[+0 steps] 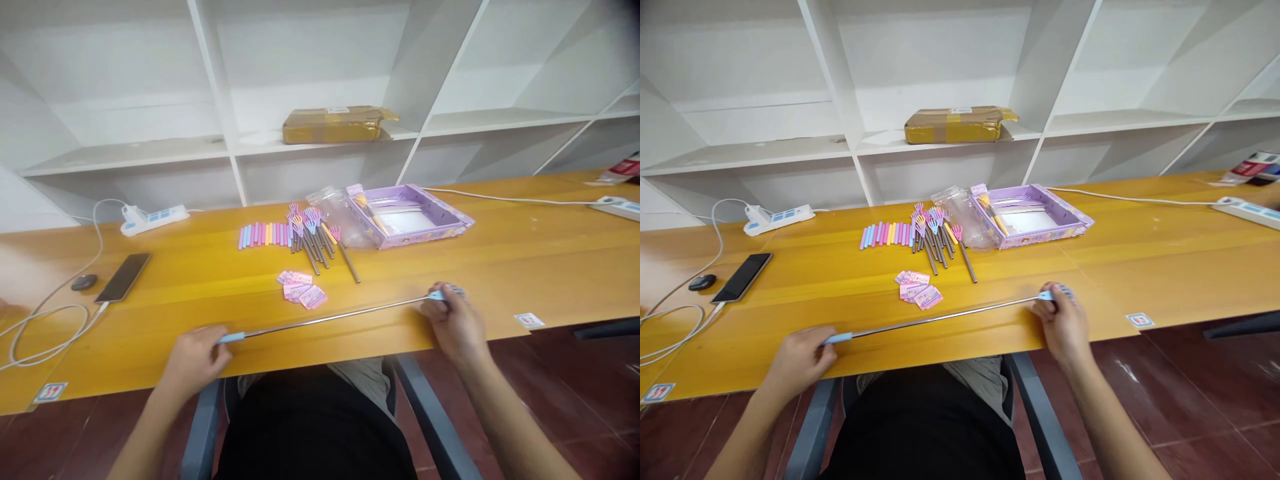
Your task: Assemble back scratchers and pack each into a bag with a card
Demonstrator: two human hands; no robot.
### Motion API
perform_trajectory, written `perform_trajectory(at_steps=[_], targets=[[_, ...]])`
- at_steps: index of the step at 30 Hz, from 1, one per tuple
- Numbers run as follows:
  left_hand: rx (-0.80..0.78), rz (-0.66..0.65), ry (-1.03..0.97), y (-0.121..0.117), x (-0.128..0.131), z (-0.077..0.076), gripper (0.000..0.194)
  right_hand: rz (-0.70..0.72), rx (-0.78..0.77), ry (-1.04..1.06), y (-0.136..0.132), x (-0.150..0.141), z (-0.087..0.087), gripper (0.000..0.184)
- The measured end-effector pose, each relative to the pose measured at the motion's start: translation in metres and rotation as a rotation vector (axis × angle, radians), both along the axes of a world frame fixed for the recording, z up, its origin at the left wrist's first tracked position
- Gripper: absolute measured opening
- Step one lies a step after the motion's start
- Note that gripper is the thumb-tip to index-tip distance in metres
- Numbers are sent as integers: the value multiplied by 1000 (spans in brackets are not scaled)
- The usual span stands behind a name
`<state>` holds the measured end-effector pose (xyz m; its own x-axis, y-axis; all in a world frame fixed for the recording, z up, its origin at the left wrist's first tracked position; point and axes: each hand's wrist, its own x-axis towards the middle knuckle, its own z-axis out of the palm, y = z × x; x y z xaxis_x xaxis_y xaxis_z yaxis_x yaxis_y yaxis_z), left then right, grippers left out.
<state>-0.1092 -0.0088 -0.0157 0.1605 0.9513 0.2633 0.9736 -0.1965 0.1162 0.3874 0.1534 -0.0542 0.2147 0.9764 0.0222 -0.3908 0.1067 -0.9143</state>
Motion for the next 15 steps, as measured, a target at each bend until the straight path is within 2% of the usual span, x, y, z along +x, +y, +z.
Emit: perform_trajectory(at_steps=[3, 6, 7, 10, 15], targets=[[24, -82, -6, 11, 52, 0, 17, 124, -28, 4, -26, -65, 3, 51], [-18, -184, -36, 21, 95, -3, 18, 407, -34, -49, -62, -126, 1, 51], [-30, -205, -47, 23, 104, -5, 16, 430, -15, -74, -72, -139, 0, 51], [-60, -206, -100, 29, 112, -13, 12, 411, 49, -182, -85, -156, 1, 54], [-162, -179, -189, 35, 100, -23, 13, 506, 50, -254, -74, -145, 6, 55]])
